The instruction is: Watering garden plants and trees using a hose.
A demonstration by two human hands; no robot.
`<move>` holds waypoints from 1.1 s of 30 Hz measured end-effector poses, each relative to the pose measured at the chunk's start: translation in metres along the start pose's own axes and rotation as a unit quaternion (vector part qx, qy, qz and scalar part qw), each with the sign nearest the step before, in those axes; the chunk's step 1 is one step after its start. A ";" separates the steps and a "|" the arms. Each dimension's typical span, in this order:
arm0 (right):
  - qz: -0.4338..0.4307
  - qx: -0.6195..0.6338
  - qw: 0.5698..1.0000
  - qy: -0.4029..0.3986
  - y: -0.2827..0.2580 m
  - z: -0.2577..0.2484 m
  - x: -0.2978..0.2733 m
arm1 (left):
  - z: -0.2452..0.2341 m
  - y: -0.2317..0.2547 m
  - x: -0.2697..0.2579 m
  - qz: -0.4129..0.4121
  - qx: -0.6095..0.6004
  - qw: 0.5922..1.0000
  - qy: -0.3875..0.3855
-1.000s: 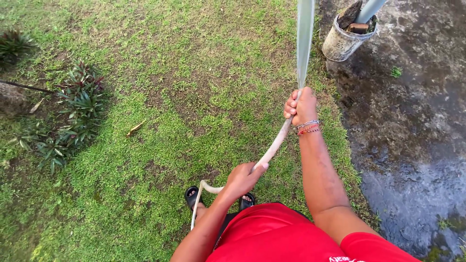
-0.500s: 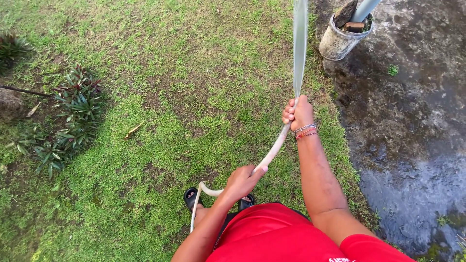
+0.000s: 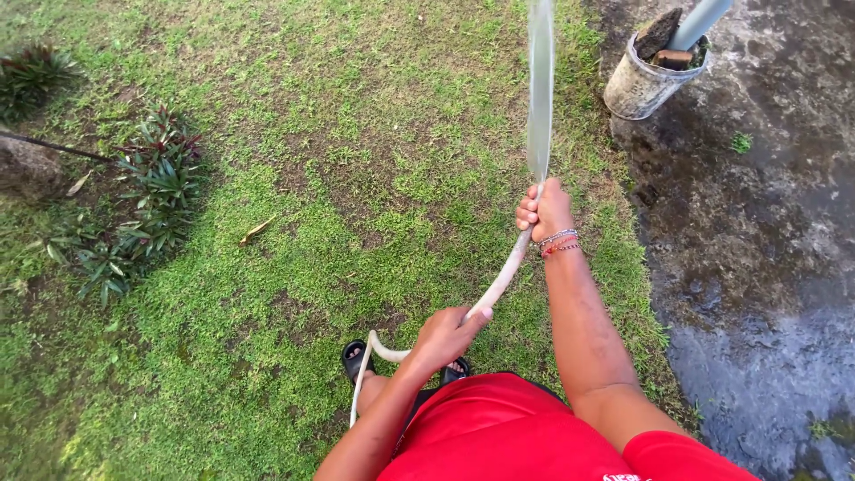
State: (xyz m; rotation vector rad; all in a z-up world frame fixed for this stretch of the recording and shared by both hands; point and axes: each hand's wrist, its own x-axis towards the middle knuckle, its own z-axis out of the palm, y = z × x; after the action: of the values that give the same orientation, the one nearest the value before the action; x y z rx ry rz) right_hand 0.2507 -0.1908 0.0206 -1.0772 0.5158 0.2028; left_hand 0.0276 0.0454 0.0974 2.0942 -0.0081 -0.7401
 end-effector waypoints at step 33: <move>0.029 -0.061 0.988 -0.138 0.051 0.277 0.021 | -0.176 -0.109 -0.028 -0.039 -0.071 0.994 0.076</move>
State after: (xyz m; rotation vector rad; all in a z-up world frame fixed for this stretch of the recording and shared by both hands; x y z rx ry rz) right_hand 0.3322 0.0746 0.0722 -1.1330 0.2880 0.4340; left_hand 0.0651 0.2510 0.1045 2.0179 0.2053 -0.6083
